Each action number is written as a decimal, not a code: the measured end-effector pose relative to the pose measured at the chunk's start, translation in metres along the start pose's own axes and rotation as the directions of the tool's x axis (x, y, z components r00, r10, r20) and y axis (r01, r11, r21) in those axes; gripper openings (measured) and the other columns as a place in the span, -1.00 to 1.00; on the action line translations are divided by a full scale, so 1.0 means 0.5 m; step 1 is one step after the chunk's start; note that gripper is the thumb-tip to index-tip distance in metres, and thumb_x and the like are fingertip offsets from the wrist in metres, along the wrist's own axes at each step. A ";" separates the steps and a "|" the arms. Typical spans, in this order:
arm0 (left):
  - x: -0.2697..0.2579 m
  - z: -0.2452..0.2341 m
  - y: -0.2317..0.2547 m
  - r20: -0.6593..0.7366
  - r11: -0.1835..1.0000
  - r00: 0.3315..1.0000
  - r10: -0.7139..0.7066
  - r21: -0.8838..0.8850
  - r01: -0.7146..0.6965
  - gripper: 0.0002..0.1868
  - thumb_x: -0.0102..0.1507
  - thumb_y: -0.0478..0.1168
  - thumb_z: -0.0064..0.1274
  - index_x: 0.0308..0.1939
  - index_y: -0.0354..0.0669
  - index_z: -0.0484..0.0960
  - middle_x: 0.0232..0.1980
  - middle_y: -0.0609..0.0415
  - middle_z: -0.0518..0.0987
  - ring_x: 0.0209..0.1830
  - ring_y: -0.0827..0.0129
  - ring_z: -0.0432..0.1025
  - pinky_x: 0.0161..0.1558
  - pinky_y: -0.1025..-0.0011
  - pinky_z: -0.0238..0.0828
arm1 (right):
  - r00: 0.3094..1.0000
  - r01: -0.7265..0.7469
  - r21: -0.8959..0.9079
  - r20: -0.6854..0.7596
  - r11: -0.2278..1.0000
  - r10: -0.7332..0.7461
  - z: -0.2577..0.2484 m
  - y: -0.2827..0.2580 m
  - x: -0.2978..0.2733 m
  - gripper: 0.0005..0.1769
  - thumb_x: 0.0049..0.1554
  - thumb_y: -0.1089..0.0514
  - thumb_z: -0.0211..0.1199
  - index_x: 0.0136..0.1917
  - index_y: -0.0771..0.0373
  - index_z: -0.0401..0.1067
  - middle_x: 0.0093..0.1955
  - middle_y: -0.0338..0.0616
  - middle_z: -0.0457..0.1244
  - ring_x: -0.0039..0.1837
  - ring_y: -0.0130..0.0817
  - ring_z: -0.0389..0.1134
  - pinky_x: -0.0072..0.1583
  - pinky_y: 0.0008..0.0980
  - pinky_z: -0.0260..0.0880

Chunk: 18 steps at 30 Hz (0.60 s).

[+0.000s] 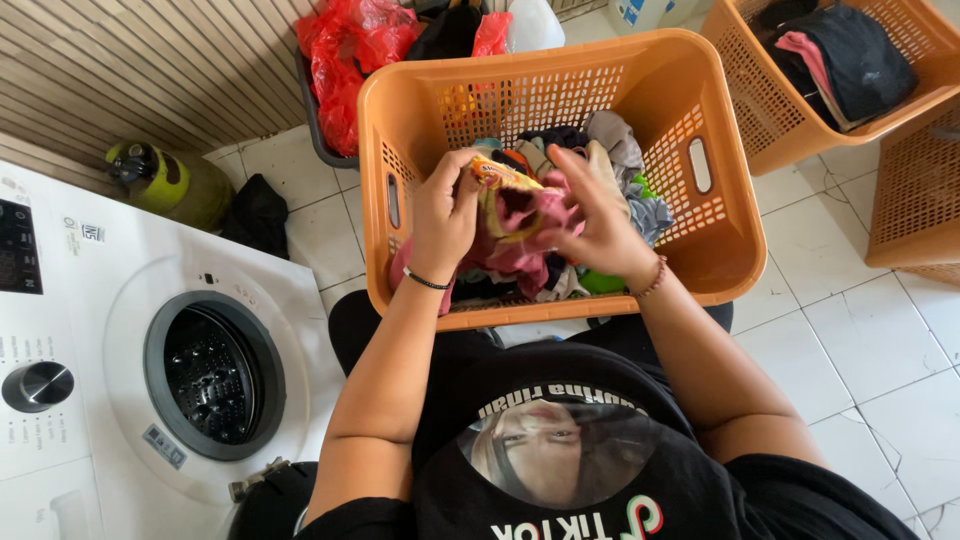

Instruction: The person sorts various clothing items from an orange basket by hand, picking up pieces like a pink shirt and white garment to put into a washing machine one at a time.

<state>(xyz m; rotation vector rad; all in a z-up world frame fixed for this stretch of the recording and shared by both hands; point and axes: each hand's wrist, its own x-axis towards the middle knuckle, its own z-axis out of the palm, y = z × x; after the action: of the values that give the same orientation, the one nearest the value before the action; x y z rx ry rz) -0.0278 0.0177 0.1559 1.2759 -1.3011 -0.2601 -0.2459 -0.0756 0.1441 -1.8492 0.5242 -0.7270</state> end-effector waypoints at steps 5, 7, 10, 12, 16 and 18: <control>0.008 -0.009 0.006 0.071 0.995 0.998 -0.003 0.103 -0.005 -0.82 0.42 -0.39 -0.05 0.08 -0.21 0.57 -0.11 -0.08 0.67 -0.12 0.16 0.65 -0.10 0.39 0.53 | 0.897 -0.164 -0.181 0.382 0.970 0.223 0.012 0.057 0.020 -0.54 0.05 0.27 0.41 0.23 0.30 0.48 -0.03 -0.07 0.44 -0.01 -0.37 0.46 0.03 -0.39 0.50; 0.025 -0.028 0.011 0.062 0.959 0.998 0.022 0.281 -0.038 -0.77 0.36 -0.40 -0.02 0.08 -0.17 0.60 -0.09 -0.10 0.68 -0.12 0.08 0.61 -0.13 0.35 0.49 | 0.821 -0.339 -0.468 0.277 0.816 0.499 -0.006 0.040 0.028 -0.63 0.08 0.29 0.32 0.19 0.25 0.53 -0.17 -0.02 0.45 -0.18 -0.30 0.50 -0.10 -0.34 0.52; 0.033 -0.072 0.034 0.008 0.963 0.999 0.046 0.266 -0.047 -0.79 0.40 -0.41 -0.04 0.08 -0.17 0.59 -0.07 -0.11 0.67 -0.10 0.07 0.61 -0.09 0.36 0.51 | 0.998 0.005 -0.377 -0.056 0.926 -0.029 -0.056 -0.010 0.028 -0.71 0.08 0.31 0.38 0.11 0.29 0.53 -0.06 -0.05 0.42 -0.08 -0.35 0.47 -0.04 -0.37 0.47; 0.032 -0.078 0.051 -0.026 0.984 0.999 0.044 0.175 -0.039 -0.81 0.43 -0.41 -0.09 0.08 -0.18 0.56 -0.07 -0.10 0.66 -0.11 0.10 0.62 -0.08 0.37 0.52 | 0.935 0.209 -0.467 -0.162 0.859 -0.315 -0.087 -0.049 0.012 -0.78 0.11 0.34 0.36 0.06 0.33 0.49 -0.04 -0.01 0.39 -0.04 -0.28 0.46 0.00 -0.34 0.45; 0.053 -0.051 0.032 0.085 0.968 0.995 0.058 0.239 -0.077 -0.79 0.40 -0.40 -0.10 0.05 -0.18 0.59 -0.04 -0.13 0.66 -0.08 0.00 0.58 -0.11 0.31 0.49 | 0.949 0.208 -0.521 -0.095 0.828 -0.299 -0.067 -0.076 0.046 -0.83 0.13 0.36 0.38 0.03 0.36 0.52 -0.08 0.01 0.37 -0.05 -0.19 0.44 -0.02 -0.32 0.43; 0.059 -0.055 0.016 0.019 0.969 1.000 0.006 0.245 -0.011 -0.81 0.40 -0.37 -0.08 0.03 -0.17 0.60 -0.08 -0.13 0.66 -0.09 -0.03 0.57 -0.10 0.27 0.50 | 0.981 0.094 -0.558 -0.089 0.824 -0.172 -0.068 -0.084 0.061 -0.90 0.18 0.35 0.43 -0.02 0.36 0.56 -0.10 0.00 0.39 -0.09 -0.23 0.43 -0.07 -0.34 0.42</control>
<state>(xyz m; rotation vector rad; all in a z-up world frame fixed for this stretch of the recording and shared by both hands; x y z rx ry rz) 0.0007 0.0131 0.1856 1.4783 -1.3860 -0.1064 -0.2463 -0.1023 0.2000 -2.4083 0.7590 -0.8607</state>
